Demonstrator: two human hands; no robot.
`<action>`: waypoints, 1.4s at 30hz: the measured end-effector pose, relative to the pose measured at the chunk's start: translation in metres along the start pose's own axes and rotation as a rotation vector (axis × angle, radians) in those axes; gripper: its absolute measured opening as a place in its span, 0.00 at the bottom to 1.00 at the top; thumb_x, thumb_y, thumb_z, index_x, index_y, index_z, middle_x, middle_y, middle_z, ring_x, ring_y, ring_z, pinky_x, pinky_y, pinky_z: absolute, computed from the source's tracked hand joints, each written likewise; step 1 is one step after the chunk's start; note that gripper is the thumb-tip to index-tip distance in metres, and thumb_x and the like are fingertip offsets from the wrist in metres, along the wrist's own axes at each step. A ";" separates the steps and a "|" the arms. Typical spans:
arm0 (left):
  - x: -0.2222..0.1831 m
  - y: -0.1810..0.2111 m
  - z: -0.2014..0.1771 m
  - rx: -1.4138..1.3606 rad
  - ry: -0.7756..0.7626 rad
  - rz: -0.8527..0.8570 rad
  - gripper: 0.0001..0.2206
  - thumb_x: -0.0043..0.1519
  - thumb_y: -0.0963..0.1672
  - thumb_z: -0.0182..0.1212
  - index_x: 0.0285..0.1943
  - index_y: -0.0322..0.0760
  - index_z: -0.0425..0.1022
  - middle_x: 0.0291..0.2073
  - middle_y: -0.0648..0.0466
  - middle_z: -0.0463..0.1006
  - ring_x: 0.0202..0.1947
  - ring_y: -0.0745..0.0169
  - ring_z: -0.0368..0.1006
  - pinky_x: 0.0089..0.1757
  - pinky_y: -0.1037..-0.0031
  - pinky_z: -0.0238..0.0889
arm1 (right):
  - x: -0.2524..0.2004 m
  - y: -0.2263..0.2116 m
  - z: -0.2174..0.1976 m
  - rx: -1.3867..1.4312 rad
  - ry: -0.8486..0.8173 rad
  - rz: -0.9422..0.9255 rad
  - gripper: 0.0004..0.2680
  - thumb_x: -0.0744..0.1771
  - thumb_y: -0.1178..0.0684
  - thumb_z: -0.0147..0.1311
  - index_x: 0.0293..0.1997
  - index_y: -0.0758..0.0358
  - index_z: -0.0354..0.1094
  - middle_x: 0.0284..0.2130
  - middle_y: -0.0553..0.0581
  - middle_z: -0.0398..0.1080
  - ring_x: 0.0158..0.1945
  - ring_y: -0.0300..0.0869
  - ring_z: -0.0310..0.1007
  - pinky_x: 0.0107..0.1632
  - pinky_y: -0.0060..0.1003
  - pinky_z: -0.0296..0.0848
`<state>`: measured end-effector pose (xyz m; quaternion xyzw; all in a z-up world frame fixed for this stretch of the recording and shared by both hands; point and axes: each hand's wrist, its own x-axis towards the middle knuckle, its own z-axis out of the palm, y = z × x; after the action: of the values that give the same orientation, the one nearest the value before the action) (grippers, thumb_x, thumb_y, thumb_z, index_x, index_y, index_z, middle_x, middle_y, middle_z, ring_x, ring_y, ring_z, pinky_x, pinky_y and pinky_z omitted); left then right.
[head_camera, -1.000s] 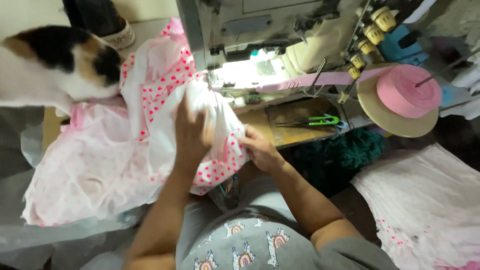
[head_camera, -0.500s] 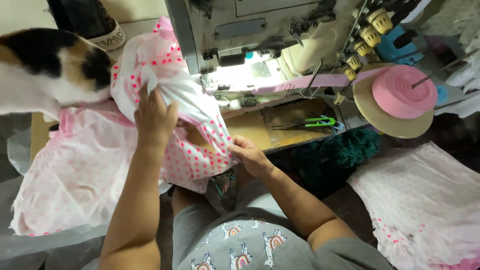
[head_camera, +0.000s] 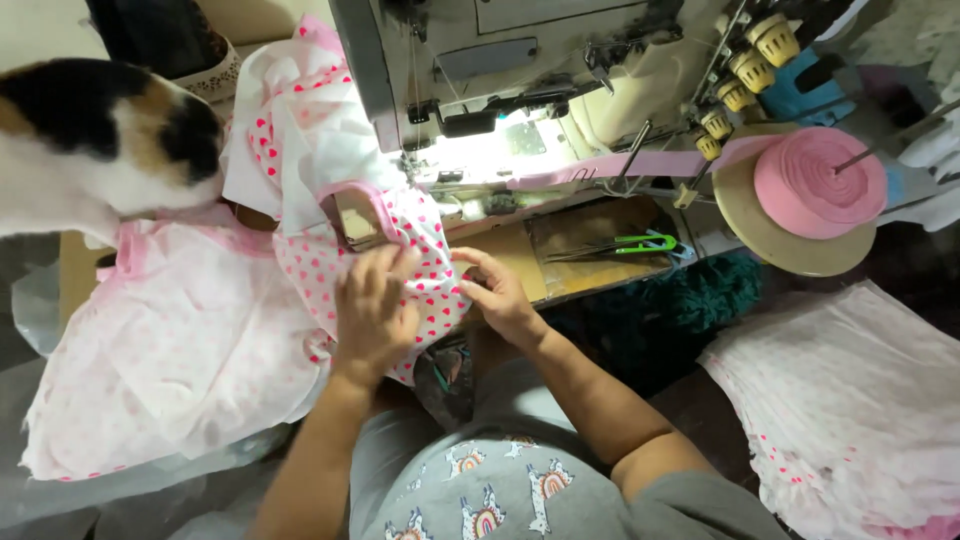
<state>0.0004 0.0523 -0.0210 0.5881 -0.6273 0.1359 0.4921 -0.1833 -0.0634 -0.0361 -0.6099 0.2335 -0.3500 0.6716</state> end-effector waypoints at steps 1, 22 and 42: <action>-0.024 -0.003 0.005 0.290 -0.076 -0.005 0.29 0.48 0.39 0.54 0.64 0.49 0.72 0.39 0.49 0.72 0.41 0.44 0.72 0.53 0.50 0.62 | -0.004 -0.001 0.001 0.042 -0.032 -0.032 0.19 0.65 0.65 0.55 0.65 0.64 0.66 0.26 0.53 0.70 0.31 0.34 0.67 0.36 0.27 0.71; 0.100 -0.137 -0.018 0.372 -0.223 -0.015 0.26 0.57 0.34 0.58 0.67 0.37 0.70 0.58 0.28 0.66 0.56 0.27 0.67 0.55 0.50 0.65 | 0.072 -0.043 0.021 -1.078 0.073 -0.416 0.10 0.67 0.52 0.53 0.52 0.43 0.74 0.31 0.53 0.79 0.27 0.50 0.76 0.31 0.44 0.70; -0.144 0.021 -0.119 0.532 0.014 -0.659 0.08 0.47 0.39 0.59 0.30 0.41 0.64 0.33 0.55 0.65 0.36 0.52 0.67 0.39 0.66 0.64 | 0.037 0.033 0.156 -0.816 -0.570 -0.503 0.14 0.59 0.58 0.58 0.48 0.52 0.75 0.41 0.60 0.73 0.45 0.61 0.77 0.46 0.51 0.79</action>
<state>0.0111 0.2342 -0.0670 0.8628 -0.3455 0.1324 0.3445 -0.0376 0.0111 -0.0412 -0.9279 0.0066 -0.2020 0.3134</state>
